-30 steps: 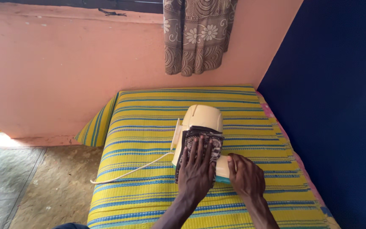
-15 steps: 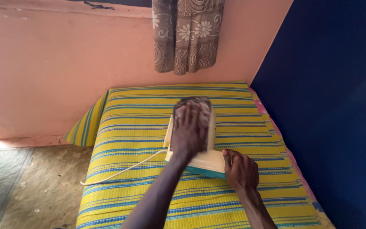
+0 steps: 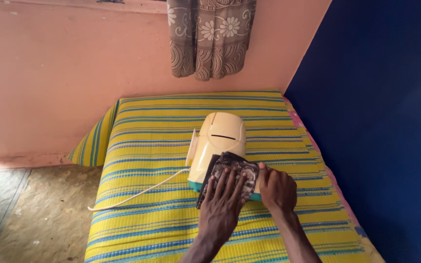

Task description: The person wipes the exterior of a cream-colored electric appliance with a dark patterned cloth. They rotate the appliance to clean multiple sides and the top surface, then place it back on the striped mat.

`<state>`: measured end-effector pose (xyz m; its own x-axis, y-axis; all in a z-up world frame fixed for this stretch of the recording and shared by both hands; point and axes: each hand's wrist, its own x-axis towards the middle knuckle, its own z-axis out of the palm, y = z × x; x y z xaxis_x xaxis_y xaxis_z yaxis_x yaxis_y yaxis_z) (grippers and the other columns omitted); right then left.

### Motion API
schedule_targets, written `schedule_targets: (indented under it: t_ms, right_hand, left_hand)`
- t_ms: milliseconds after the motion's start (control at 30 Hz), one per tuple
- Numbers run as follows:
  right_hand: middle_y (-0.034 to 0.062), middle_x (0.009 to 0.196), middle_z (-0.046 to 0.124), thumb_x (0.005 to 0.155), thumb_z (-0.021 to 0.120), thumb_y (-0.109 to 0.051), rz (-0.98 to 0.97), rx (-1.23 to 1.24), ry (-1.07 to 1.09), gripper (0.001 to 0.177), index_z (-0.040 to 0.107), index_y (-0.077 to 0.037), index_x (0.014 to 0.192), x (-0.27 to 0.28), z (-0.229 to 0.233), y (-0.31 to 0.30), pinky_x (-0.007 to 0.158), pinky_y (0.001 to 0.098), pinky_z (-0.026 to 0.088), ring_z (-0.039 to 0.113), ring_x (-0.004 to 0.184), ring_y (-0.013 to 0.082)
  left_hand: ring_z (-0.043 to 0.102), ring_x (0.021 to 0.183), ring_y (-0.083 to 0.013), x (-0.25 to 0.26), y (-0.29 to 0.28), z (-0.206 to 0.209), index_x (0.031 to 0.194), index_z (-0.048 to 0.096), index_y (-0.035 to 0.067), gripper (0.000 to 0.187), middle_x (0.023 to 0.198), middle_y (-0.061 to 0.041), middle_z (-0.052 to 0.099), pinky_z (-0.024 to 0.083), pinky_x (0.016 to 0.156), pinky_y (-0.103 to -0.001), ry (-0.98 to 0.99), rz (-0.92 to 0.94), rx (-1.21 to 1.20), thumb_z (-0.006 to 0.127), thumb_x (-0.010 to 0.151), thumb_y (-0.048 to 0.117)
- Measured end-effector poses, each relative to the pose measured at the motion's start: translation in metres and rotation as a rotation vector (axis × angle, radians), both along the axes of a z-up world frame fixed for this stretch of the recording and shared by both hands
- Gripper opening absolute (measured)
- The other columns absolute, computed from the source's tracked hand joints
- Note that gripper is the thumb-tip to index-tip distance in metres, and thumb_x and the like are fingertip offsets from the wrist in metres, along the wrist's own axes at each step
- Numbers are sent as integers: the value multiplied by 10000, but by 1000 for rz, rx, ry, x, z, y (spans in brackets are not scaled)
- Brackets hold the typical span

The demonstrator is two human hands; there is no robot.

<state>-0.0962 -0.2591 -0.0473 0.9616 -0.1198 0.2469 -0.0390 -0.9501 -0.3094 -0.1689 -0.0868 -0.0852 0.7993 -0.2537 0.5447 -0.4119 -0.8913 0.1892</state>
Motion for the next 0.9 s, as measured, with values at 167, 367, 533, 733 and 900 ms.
schedule_targets:
  t_ms: [167, 367, 533, 733, 900]
  right_hand:
    - [150, 699, 734, 1123, 180, -517, 43, 140, 268, 747, 759, -128, 855, 1, 4, -4, 705, 458, 569, 743, 705, 280]
    - [99, 931, 768, 1032, 408, -456, 131, -88, -317, 497, 775, -121, 1036, -15, 7, 6, 670, 472, 565, 725, 815, 350]
    - [95, 913, 776, 1040, 468, -403, 92, -11, -364, 418, 804, -156, 1013, -27, 3, 11, 648, 450, 559, 719, 778, 352]
    - [94, 853, 780, 1065, 470, -393, -31, 116, -410, 417, 835, -212, 978, -36, -5, 14, 581, 413, 531, 718, 692, 322]
    - [93, 796, 773, 1075, 449, -421, -71, 156, -321, 445, 836, -226, 972, -37, -7, 24, 600, 425, 534, 729, 676, 307]
  left_hand:
    - [206, 1541, -278, 19, 5, 1, 1608, 288, 170, 645, 1659, -111, 290, 134, 1234, -521, 23, -12, -1, 445, 1031, 410]
    - [260, 1531, -288, 29, 10, 8, 1598, 347, 170, 640, 1641, -117, 350, 149, 1225, -519, 27, -47, 6, 458, 1007, 389]
    - [272, 1528, -290, 23, 2, 10, 1566, 414, 158, 560, 1618, -117, 396, 137, 1227, -525, 97, -47, -178, 406, 1060, 398]
    - [200, 1562, -294, 52, -2, 14, 1612, 283, 112, 641, 1684, -117, 271, 127, 1240, -497, -60, 90, -64, 334, 1038, 393]
    - [179, 1564, -317, 126, 12, 28, 1613, 236, 126, 681, 1682, -131, 236, 143, 1237, -491, 32, 152, -33, 347, 1004, 409]
